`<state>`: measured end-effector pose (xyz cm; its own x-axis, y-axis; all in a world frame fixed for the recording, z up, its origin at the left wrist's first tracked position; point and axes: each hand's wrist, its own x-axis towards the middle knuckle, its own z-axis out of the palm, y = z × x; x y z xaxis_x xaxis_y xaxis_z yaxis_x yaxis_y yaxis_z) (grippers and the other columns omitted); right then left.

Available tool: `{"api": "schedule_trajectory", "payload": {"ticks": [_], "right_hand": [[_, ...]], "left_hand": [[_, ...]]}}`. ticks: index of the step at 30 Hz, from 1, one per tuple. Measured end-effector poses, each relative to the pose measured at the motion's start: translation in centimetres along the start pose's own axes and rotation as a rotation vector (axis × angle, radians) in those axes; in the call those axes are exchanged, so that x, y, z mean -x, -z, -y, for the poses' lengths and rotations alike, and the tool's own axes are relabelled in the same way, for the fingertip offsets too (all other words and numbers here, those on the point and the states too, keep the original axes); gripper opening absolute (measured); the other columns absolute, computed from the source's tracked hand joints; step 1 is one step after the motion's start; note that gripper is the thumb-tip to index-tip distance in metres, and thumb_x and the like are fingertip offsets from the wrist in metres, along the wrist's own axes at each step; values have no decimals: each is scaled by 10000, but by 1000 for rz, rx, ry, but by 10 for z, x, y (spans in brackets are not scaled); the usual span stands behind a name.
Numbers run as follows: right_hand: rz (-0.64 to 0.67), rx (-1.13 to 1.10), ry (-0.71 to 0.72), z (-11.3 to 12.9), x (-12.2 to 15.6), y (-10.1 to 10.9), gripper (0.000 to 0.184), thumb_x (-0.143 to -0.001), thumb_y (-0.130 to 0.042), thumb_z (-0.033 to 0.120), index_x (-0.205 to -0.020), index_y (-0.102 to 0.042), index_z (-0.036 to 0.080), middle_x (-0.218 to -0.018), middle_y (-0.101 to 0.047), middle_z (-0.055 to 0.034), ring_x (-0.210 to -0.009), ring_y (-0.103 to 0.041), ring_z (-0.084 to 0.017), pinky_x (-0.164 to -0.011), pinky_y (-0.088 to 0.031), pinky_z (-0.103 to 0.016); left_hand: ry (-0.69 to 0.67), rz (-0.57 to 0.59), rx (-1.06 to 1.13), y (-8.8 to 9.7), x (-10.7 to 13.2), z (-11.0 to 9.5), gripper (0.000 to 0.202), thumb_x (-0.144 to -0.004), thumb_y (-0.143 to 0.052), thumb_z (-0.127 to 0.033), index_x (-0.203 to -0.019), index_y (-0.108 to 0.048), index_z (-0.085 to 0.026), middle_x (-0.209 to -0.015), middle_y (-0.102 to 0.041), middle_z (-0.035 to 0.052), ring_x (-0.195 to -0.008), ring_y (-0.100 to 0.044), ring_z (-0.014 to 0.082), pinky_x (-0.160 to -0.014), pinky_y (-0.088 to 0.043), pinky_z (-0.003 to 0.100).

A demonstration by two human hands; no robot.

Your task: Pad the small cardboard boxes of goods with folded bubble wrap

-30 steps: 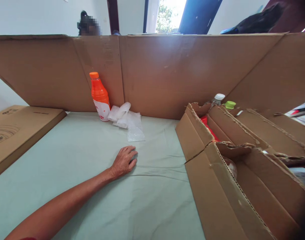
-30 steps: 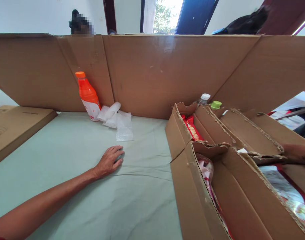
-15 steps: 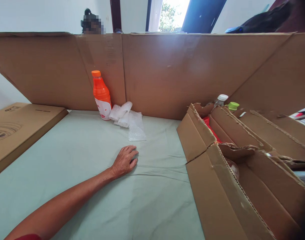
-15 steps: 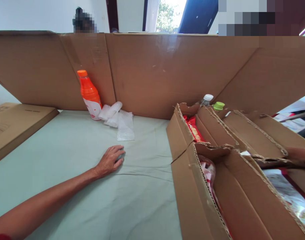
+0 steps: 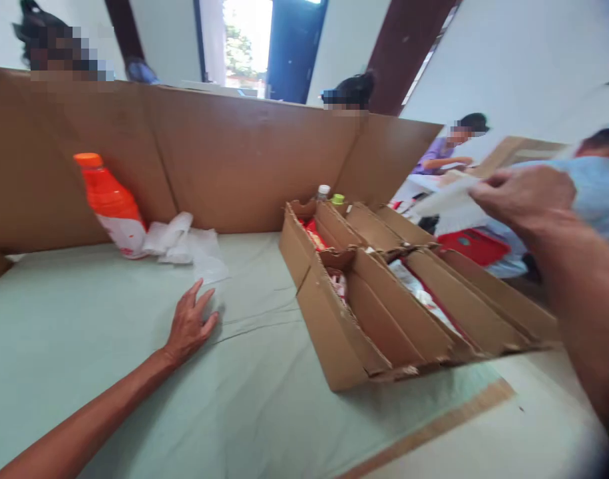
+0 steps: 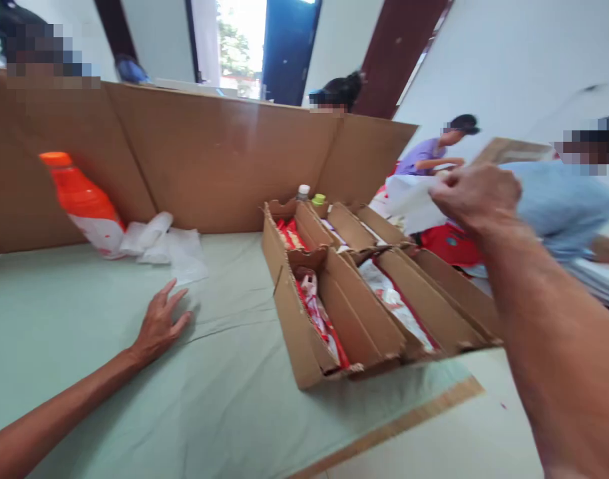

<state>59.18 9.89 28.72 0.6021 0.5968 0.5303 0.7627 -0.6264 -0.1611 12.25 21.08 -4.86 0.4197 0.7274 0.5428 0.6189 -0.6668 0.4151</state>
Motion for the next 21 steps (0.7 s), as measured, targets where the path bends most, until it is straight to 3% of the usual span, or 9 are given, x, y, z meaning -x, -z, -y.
{"api": "schedule_trajectory", "payload": {"ticks": [2, 4, 8, 11, 13, 15, 18, 20, 21], "right_hand": [[-36, -26, -13, 9, 19, 25, 538, -902, -496, 398, -981, -758, -66, -1158, -712, -230, -1057, -630, -210, -710, -332, -419], [1, -204, 123, 34, 46, 41, 553, -894, -500, 398, -978, -745, -90, -1024, -747, -168, -876, -610, -118, -681, -328, -387], [320, -419, 475, 96, 112, 49, 222, -866, -621, 185, -810, -783, 44, -678, -704, -21, -603, -497, -47, -586, -341, -268], [561, -541, 689, 123, 154, 47, 165, -844, -635, 153, -753, -772, 140, -599, -646, 30, -557, -512, -71, -538, -354, -233], [659, -612, 762, 121, 165, 45, 156, -866, -633, 204, -823, -779, 173, -674, -678, 24, -603, -561, -93, -565, -391, -232], [619, -642, 717, 99, 155, 41, 170, -883, -636, 263, -917, -780, 179, -804, -722, -5, -705, -611, -118, -646, -438, -245], [335, -505, 410, 35, 117, 27, 238, -929, -579, 257, -959, -768, 117, -920, -741, -92, -793, -617, -129, -751, -443, -289], [246, -335, 132, -12, 94, 16, 242, -930, -573, 217, -862, -759, 77, -810, -730, -132, -663, -584, -109, -684, -427, -313], [222, -292, 64, -31, 88, 11, 260, -927, -587, 202, -765, -739, 65, -724, -711, -142, -603, -577, -108, -647, -422, -324]], "left_hand": [[-48, -52, 62, 7, -12, -24, 492, -891, -579, -292, -1367, -494, -201, -1533, -398, 204, -1394, -438, 381, -1124, -395, 578], [-101, -97, 164, 22, -27, -64, 575, -899, -601, -322, -1436, -416, -231, -1558, -370, 179, -1436, -394, 357, -1159, -366, 554], [-173, -126, 438, 60, -55, -157, 788, -875, -655, -458, -1530, -262, -263, -1628, -288, 137, -1486, -322, 344, -1186, -334, 540], [-57, 57, 769, 73, -59, -197, 756, -888, -621, -476, -1530, -289, -255, -1516, -483, 112, -1348, -510, 303, -1098, -453, 459], [83, 257, 975, 74, -54, -201, 606, -895, -589, -454, -1437, -457, -215, -1297, -659, 98, -1121, -650, 266, -933, -545, 393], [237, 392, 1085, 74, -43, -189, 504, -857, -614, -459, -1269, -612, -169, -1093, -733, 86, -937, -685, 245, -789, -560, 351], [505, 371, 1149, 79, -24, -150, 520, -742, -719, -485, -1139, -683, -152, -990, -753, 76, -858, -682, 237, -726, -536, 321], [714, 295, 1161, 86, -11, -120, 588, -655, -774, -504, -1120, -688, -153, -961, -755, 72, -824, -684, 235, -706, -522, 311], [810, 272, 1147, 90, -4, -105, 625, -622, -791, -513, -1125, -683, -158, -952, -754, 69, -806, -684, 232, -692, -515, 307]]}}
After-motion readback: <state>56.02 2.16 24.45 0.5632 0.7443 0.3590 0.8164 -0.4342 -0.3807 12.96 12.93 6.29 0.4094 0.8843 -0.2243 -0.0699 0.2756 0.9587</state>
